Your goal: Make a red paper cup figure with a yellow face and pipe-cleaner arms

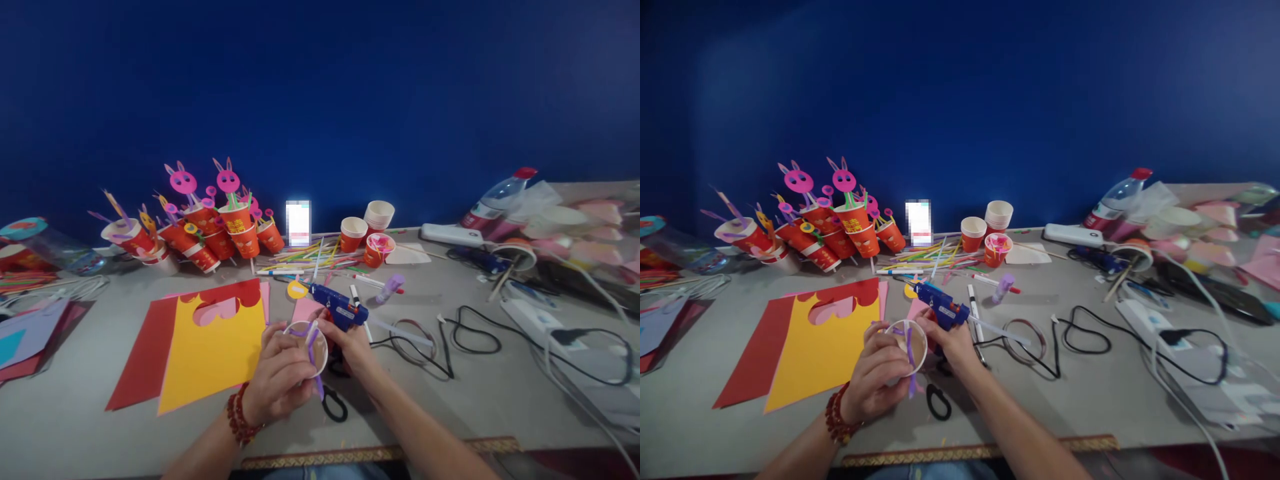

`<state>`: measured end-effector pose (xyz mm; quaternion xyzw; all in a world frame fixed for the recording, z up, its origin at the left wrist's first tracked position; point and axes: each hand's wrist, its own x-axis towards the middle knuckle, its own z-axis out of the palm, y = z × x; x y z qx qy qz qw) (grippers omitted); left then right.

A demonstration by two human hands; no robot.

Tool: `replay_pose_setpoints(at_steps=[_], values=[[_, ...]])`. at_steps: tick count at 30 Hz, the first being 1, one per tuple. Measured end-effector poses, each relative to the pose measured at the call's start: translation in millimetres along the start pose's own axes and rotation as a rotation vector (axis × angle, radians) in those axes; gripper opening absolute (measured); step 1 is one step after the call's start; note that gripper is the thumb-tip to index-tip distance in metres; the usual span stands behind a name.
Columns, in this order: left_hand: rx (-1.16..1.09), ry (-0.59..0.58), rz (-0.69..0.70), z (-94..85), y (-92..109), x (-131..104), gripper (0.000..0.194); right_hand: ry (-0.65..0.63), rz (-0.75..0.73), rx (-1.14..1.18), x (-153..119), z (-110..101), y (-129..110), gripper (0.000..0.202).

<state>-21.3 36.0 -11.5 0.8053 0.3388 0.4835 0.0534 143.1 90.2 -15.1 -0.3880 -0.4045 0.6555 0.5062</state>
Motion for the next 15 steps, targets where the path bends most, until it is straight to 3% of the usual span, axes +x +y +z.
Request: replay_pose_setpoints(at_steps=[15], values=[[0.031, 0.03, 0.016, 1.8, 1.8, 3.8, 0.014, -0.017, -0.048, -0.011, -0.3, -3.0, 9.9, 0.029]])
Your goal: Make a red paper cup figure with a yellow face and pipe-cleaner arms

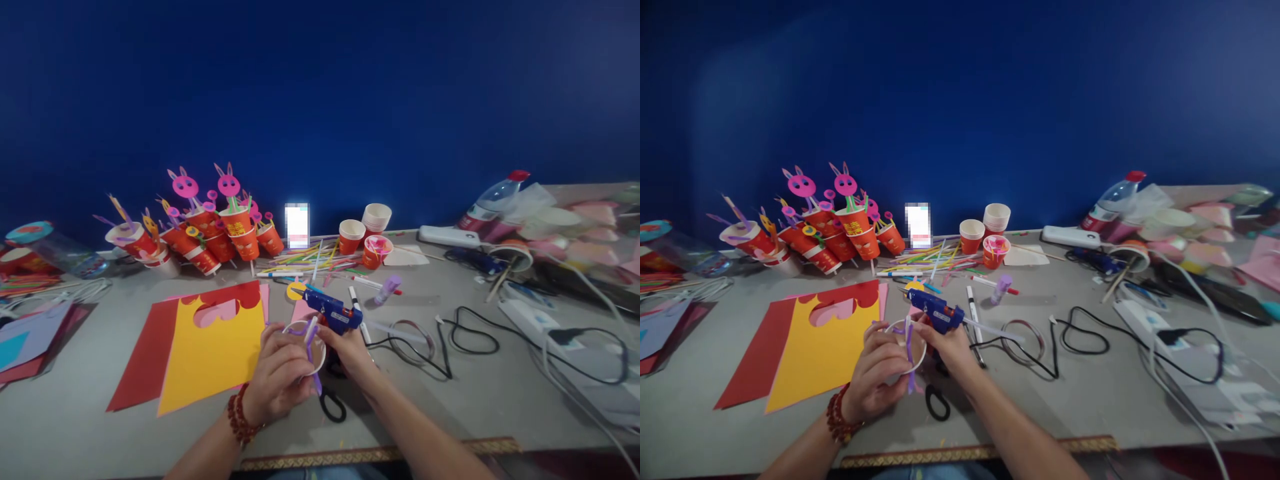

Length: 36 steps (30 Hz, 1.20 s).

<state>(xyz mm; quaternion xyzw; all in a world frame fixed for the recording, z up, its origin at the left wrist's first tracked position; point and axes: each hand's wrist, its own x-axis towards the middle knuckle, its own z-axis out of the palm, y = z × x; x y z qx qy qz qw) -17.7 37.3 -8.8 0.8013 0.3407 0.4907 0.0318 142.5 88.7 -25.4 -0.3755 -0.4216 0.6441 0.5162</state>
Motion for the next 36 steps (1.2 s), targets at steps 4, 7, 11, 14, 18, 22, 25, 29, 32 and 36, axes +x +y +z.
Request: replay_pose_setpoints(at_steps=[4, 7, 11, 14, 18, 22, 25, 29, 32, 36], values=[[0.018, 0.018, -0.002, -0.2, -1.3, -0.4, 0.013, 0.025, 0.008, 0.013, -0.9, 0.3, 2.1, 0.028], [0.023, 0.026, -0.011, -1.3, -3.5, -1.7, 0.013, 0.051, 0.012, 0.023, -1.9, 1.0, 1.1, 0.03], [0.004, 0.012, -0.011, -2.2, -6.7, -4.0, 0.013, 0.062, 0.023, 0.021, -2.6, 1.5, -2.0, 0.03], [-0.006, 0.009, -0.008, -1.7, -8.3, -5.7, 0.014, 0.062, 0.033, 0.02, -2.6, 1.5, -2.7, 0.03], [-0.015, 0.005, -0.017, -0.2, -9.3, -7.7, 0.015, 0.059, 0.04, 0.026, -2.8, 1.1, -1.4, 0.03], [-0.025, -0.001, -0.024, 0.6, -9.9, -9.4, 0.015, 0.052, 0.047, 0.032, -2.7, 0.3, -0.2, 0.03], [-0.029, -0.006, -0.028, 0.4, -10.0, -9.8, 0.014, 0.051, 0.046, 0.035, -2.1, -0.3, 0.6, 0.031], [-0.026, -0.016, -0.03, -0.5, -9.7, -9.3, 0.014, 0.054, 0.044, 0.039, -2.1, -0.8, 1.9, 0.03], [-0.027, -0.018, -0.032, -0.9, -9.3, -9.0, 0.013, 0.063, 0.045, 0.04, -2.6, -0.7, 1.7, 0.029], [-0.023, -0.022, -0.041, -0.4, -9.0, -8.9, 0.012, 0.077, 0.046, 0.037, -2.8, 0.3, 0.0, 0.03]])
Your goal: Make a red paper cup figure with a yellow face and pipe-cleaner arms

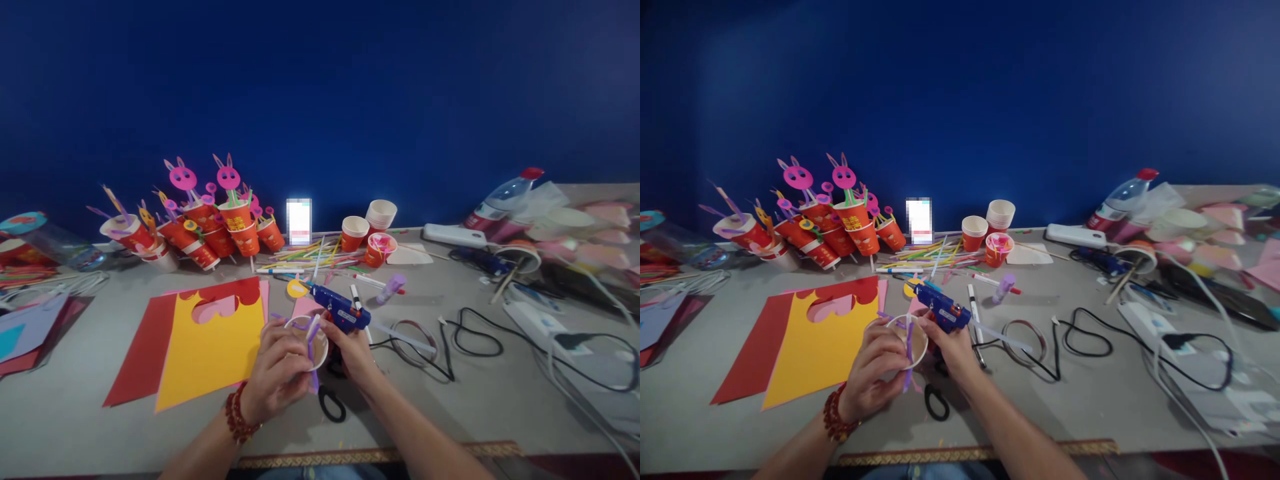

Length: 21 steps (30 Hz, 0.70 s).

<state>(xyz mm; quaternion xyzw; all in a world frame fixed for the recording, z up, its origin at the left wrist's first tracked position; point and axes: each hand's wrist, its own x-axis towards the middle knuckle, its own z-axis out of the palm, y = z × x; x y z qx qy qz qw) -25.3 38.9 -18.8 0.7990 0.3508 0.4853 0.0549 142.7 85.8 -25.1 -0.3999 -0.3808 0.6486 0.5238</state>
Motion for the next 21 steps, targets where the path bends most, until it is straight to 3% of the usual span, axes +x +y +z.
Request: replay_pose_setpoints(at_steps=[21], values=[[-0.011, 0.004, 0.016, 0.9, 0.4, 0.7, 0.017, 0.022, 0.005, 0.0, 0.7, 0.0, 2.9, 0.032]])
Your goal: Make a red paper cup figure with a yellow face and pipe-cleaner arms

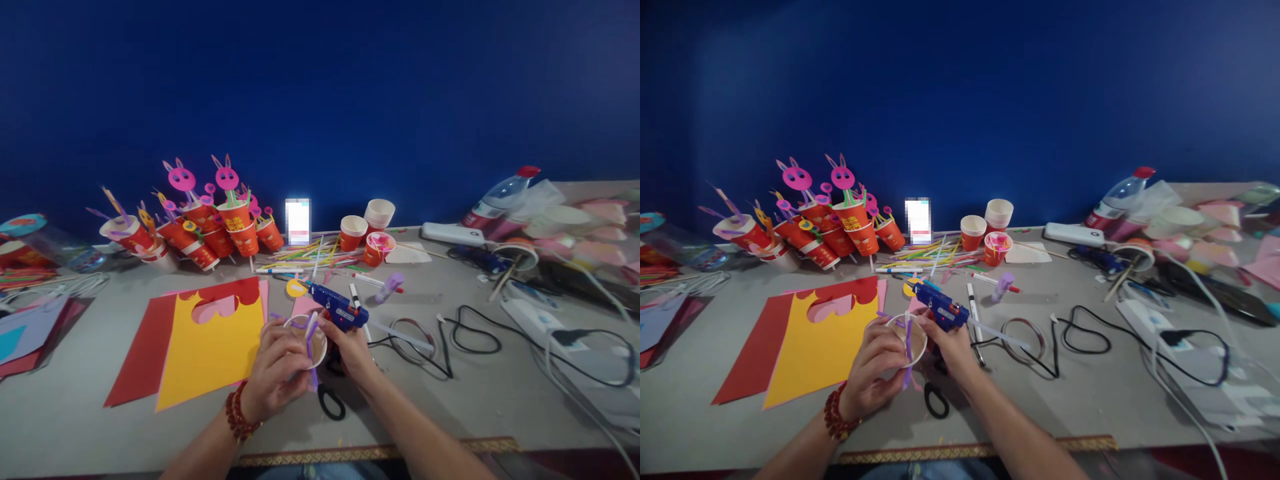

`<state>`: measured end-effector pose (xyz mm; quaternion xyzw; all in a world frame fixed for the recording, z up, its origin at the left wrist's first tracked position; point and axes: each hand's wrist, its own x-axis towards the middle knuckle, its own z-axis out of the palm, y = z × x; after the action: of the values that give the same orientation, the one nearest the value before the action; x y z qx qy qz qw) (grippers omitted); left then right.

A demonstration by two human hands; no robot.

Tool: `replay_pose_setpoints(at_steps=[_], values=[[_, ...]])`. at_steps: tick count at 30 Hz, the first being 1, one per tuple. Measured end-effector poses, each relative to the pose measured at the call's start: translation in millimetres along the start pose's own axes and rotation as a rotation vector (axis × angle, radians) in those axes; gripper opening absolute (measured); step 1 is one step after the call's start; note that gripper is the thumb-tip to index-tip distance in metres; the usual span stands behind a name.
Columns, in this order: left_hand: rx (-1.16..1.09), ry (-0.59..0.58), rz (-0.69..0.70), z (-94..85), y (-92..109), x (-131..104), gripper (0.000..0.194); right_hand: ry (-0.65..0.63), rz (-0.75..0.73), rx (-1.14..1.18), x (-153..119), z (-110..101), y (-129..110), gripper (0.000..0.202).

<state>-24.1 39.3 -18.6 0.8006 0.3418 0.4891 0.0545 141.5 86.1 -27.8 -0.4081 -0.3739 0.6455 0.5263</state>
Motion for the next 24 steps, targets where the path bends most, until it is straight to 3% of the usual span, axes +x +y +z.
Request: replay_pose_setpoints(at_steps=[24], values=[[0.023, 0.005, -0.011, 1.3, 1.2, -0.8, 0.015, -0.012, -0.005, -0.012, -0.9, 2.0, -3.5, 0.03]])
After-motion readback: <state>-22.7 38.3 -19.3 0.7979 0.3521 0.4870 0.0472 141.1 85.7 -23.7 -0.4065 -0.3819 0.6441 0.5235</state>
